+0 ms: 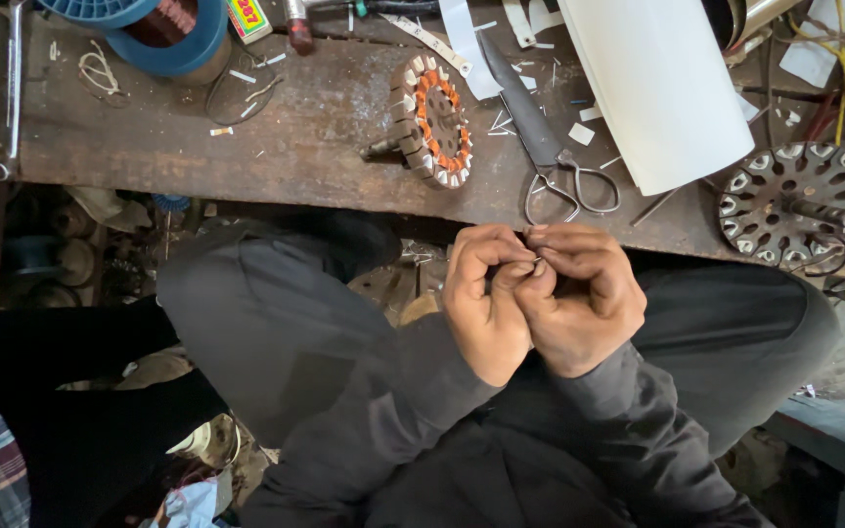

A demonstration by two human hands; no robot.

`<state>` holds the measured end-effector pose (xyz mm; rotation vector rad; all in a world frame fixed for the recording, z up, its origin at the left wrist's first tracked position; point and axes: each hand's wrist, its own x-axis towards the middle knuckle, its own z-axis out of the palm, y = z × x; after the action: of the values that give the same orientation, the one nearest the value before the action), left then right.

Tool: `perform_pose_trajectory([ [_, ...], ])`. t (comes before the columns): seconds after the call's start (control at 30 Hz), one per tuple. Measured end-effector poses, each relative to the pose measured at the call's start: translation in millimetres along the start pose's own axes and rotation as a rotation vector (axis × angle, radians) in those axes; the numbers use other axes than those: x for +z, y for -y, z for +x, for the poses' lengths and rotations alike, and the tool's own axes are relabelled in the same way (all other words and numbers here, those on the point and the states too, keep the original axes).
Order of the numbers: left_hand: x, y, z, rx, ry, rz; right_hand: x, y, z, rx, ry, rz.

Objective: The person cuts small rectangular pieces from a white insulating sheet using scissors and inserts them into the slots of a motor stator. They repeat this process for multiple slots, carefully placing the insulation between the copper windings.

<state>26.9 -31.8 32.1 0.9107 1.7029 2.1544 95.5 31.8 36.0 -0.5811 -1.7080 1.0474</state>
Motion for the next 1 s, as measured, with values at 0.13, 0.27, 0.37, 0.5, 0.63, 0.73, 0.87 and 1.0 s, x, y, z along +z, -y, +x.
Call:
perform_pose_trajectory([
  [0.13, -4, 4, -2, -0.052, -0.097, -0.195, -4, 0, 7, 0.104, -0.097, 0.033],
  [0.27, -7, 8, 8, -0.050, -0.085, -0.297, -5, 10, 8, 0.226, 0.142, 0.322],
  [0.37, -15, 1, 17, -0.087, 0.006, -0.202, -9, 15, 13, 0.195, 0.299, 0.231],
  [0.5, -32, -13, 38, 0.093, 0.238, 0.043, -24, 12, 31, 0.025, 0.290, 0.021],
  [0.63, -44, -23, 53, 0.313, 0.331, 0.244, -33, 11, 38, -0.076, 0.353, -0.046],
  [0.73, -43, -23, 52, 0.255, 0.330, 0.214, -30, 13, 34, -0.159, 0.349, -0.093],
  [0.87, -40, -18, 44, 0.044, 0.359, 0.138, -26, 19, 30, -0.258, 0.286, -0.155],
  [1.0, -34, -7, 54, 0.156, 0.166, 0.348, -24, 33, 30, -0.535, -0.054, -0.049],
])
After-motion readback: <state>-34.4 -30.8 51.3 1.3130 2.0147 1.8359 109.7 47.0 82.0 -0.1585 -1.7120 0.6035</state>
